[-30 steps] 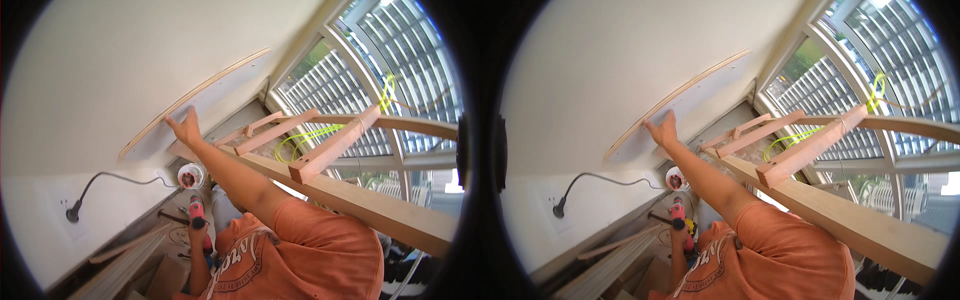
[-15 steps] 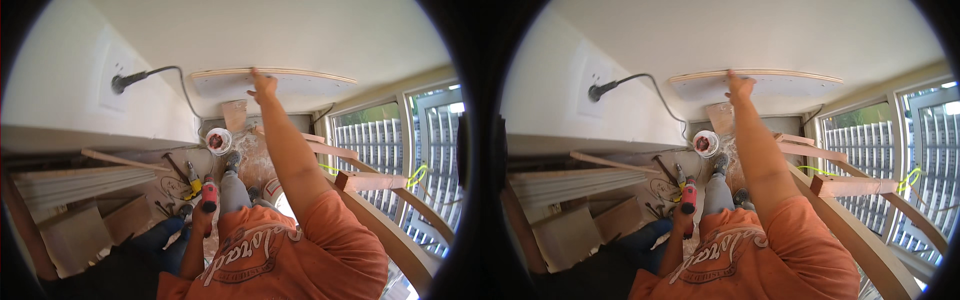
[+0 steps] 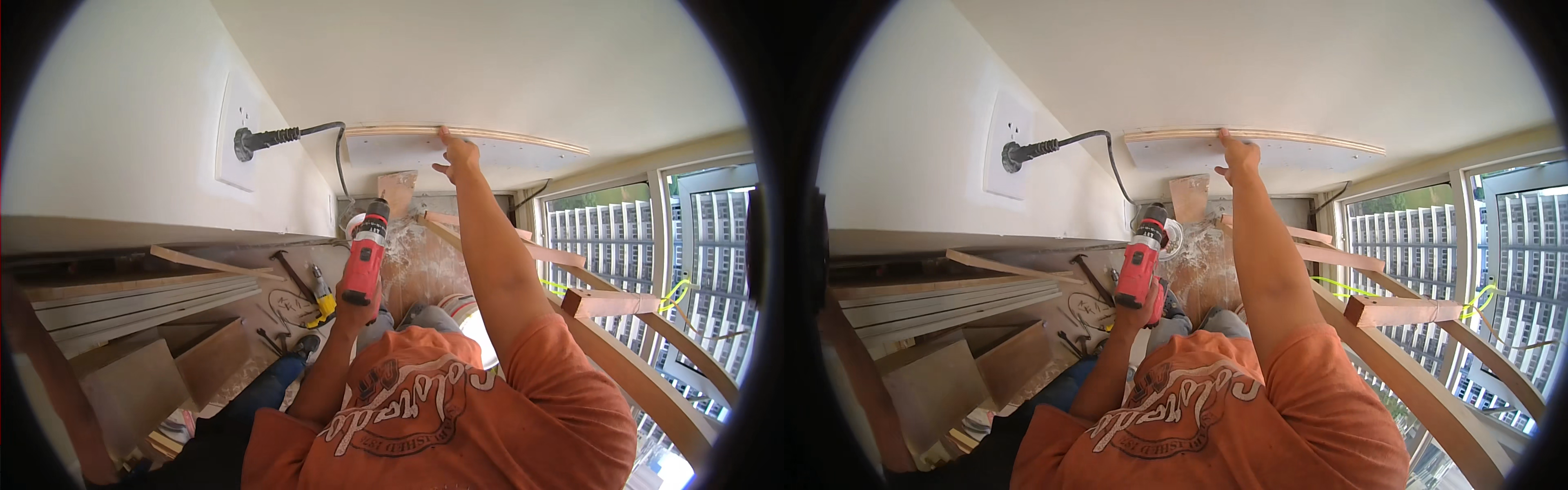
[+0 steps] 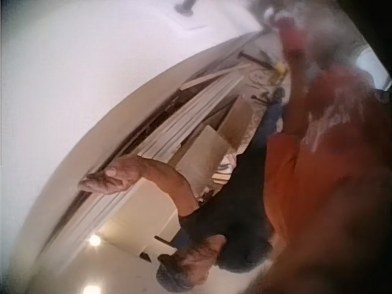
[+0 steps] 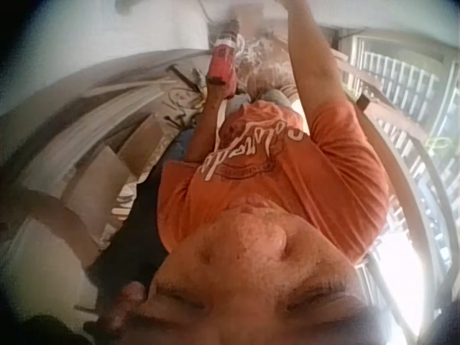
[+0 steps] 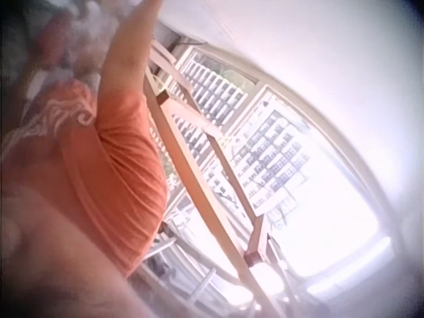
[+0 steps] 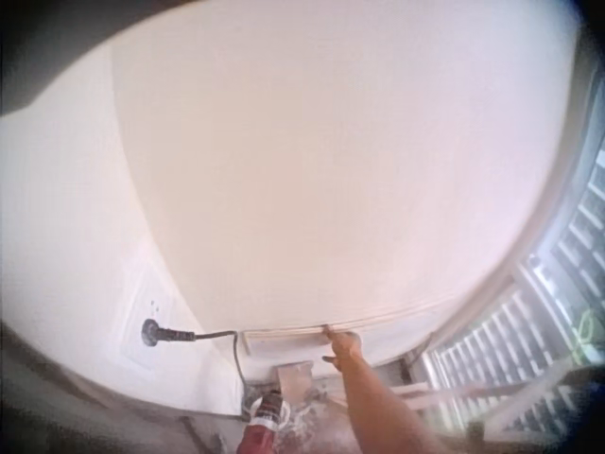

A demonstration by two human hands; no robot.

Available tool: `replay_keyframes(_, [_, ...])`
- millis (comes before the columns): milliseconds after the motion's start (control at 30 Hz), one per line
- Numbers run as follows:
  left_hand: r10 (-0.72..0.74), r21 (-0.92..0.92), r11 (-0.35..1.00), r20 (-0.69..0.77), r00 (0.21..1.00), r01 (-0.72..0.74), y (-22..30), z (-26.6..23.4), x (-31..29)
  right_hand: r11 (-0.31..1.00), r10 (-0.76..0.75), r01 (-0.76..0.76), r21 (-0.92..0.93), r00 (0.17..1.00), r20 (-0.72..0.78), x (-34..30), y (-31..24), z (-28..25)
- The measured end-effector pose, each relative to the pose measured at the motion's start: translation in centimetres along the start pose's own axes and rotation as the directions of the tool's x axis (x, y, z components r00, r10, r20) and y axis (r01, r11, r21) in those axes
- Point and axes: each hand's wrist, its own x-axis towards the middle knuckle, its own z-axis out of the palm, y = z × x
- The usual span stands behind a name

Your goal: The person uses a cordless drill to drive screws into a curved wooden trim piece mounted near the ceiling. They repeatedly position screws, operate the drill, and adjust the trim while working in a room with large windows and construction materials on the floor.

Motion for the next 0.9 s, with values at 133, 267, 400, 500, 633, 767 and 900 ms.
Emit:
replay_keyframes(133, [0.108, 0.079, 0.992, -0.131, 0.986, -0.098, 2.2, -0.7, 2.3, 1.000, 0.002, -0.002, -0.016, 1.000, 0.005, -0.1, -0.4, -0.1])
replay_keyframes(267, [0.005, -0.024, 1.000, -0.142, 0.990, -0.008, 2.0, -0.3, 2.7, 1.000, 0.019, -0.019, -0.016, 1.000, -0.004, -0.1, -0.7, 0.4])
replay_keyframes(400, [-0.199, -0.207, 0.963, -0.108, 0.974, 0.174, 0.4, 1.1, 2.3, 0.999, 0.036, -0.035, -0.006, 0.999, 0.016, 0.2, -0.6, 0.4])
replay_keyframes(500, [-0.218, -0.279, 0.946, -0.165, 0.962, 0.166, 0.5, 2.0, 2.2, 0.998, 0.053, -0.053, -0.025, 0.999, -0.011, 0.3, -0.7, 0.1])
replay_keyframes(633, [-0.442, -0.502, 0.778, -0.012, 0.897, 0.377, 1.2, 2.0, 2.8, 0.996, 0.077, -0.076, -0.034, 0.997, 0.028, -0.7, -1.4, 0.2])
replay_keyframes(767, [-0.471, -0.543, 0.759, -0.077, 0.879, 0.359, 2.1, 2.6, 4.5, 0.996, 0.088, -0.087, -0.029, 0.995, 0.039, -1.3, -2.0, 0.3])
replay_keyframes(900, [-0.514, -0.815, 0.529, -0.086, 0.853, 0.237, 1.1, 4.7, 6.2, 0.993, 0.108, -0.106, -0.043, 0.992, 0.062, -1.3, -2.1, 0.2])
